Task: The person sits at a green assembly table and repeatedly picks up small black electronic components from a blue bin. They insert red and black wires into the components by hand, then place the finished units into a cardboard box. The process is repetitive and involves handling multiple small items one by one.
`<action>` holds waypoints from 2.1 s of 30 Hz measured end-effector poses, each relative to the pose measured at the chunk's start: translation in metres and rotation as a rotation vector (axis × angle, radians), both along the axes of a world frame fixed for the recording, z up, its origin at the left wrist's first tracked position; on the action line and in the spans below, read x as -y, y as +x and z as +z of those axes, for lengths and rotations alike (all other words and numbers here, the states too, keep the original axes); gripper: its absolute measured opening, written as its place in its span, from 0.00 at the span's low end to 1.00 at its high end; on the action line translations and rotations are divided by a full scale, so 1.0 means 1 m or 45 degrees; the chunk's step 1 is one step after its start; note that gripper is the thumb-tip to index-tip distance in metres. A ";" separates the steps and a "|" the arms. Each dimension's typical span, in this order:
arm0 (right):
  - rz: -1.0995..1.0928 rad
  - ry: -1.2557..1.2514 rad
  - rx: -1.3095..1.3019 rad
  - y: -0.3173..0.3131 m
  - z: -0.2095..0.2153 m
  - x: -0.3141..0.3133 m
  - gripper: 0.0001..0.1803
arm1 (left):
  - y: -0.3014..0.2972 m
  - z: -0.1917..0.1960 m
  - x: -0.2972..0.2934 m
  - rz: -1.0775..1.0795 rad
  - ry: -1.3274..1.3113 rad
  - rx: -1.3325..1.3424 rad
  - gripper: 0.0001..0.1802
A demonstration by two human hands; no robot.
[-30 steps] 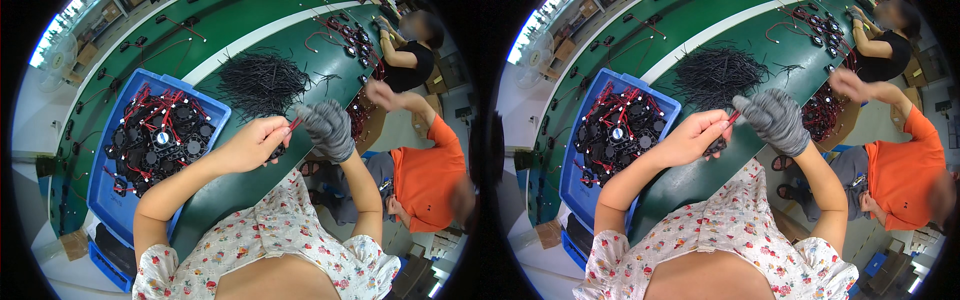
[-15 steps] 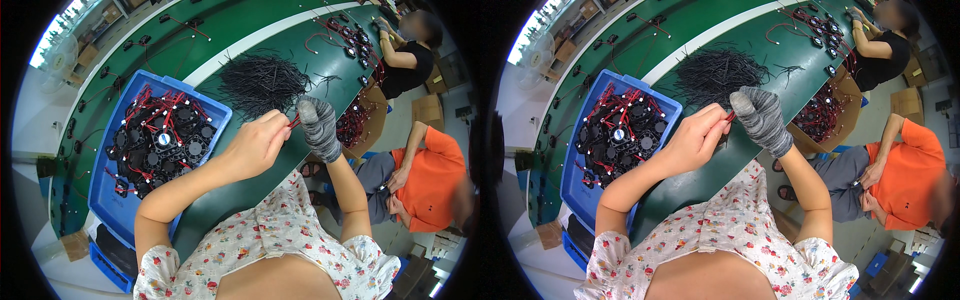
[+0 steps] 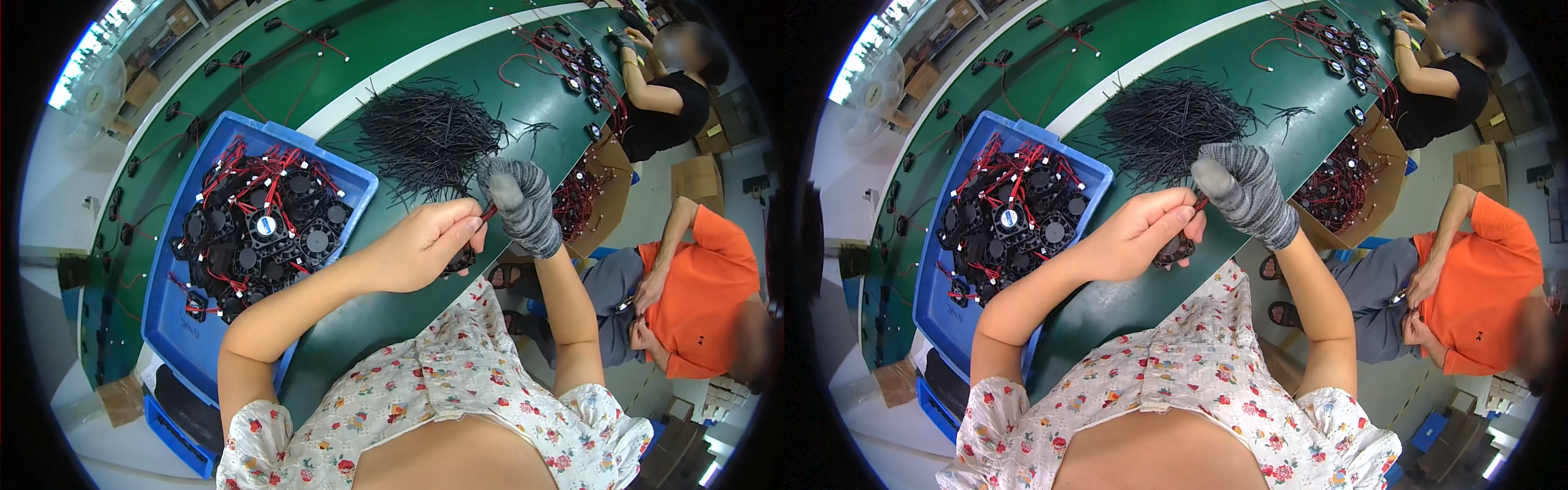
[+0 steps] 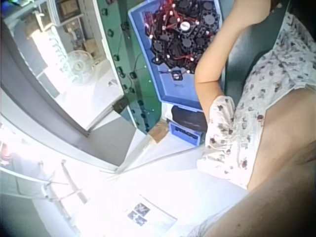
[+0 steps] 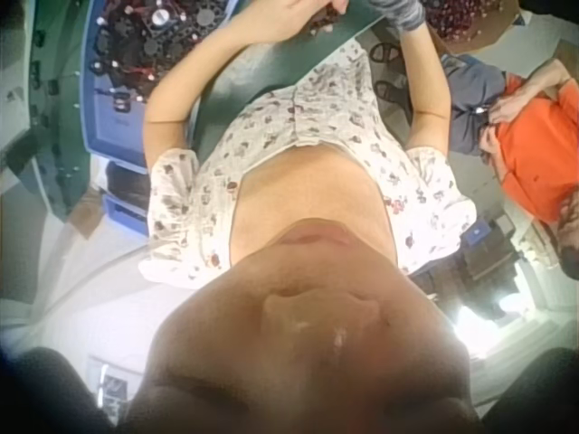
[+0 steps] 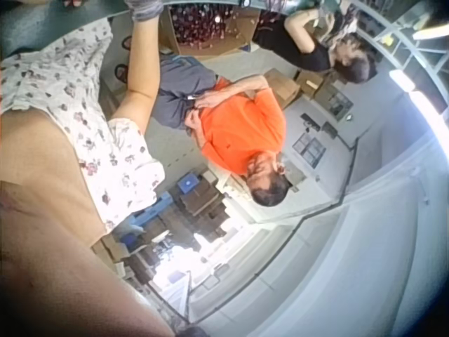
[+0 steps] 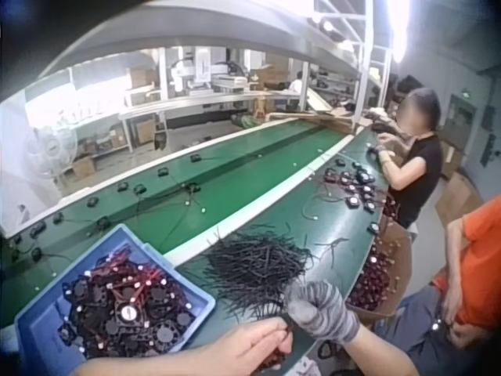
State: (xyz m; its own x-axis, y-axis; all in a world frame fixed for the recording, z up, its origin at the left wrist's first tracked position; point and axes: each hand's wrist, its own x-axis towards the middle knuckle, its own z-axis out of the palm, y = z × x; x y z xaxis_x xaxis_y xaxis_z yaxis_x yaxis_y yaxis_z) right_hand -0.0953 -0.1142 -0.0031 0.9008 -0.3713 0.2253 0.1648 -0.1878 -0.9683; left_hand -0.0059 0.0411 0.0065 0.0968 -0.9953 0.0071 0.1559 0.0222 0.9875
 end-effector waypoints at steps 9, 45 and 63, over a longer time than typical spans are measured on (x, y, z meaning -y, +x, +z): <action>0.187 -0.598 -0.274 -0.003 0.024 0.009 0.12 | 0.001 -0.003 0.004 0.364 -0.314 0.850 0.07; -0.690 -1.043 -0.957 0.015 -0.001 0.097 0.23 | 0.016 -0.012 0.013 0.328 -0.102 -0.043 0.15; -0.386 0.052 -0.528 -0.006 -0.028 0.099 0.07 | 0.018 -0.011 0.017 0.377 -0.108 -0.090 0.14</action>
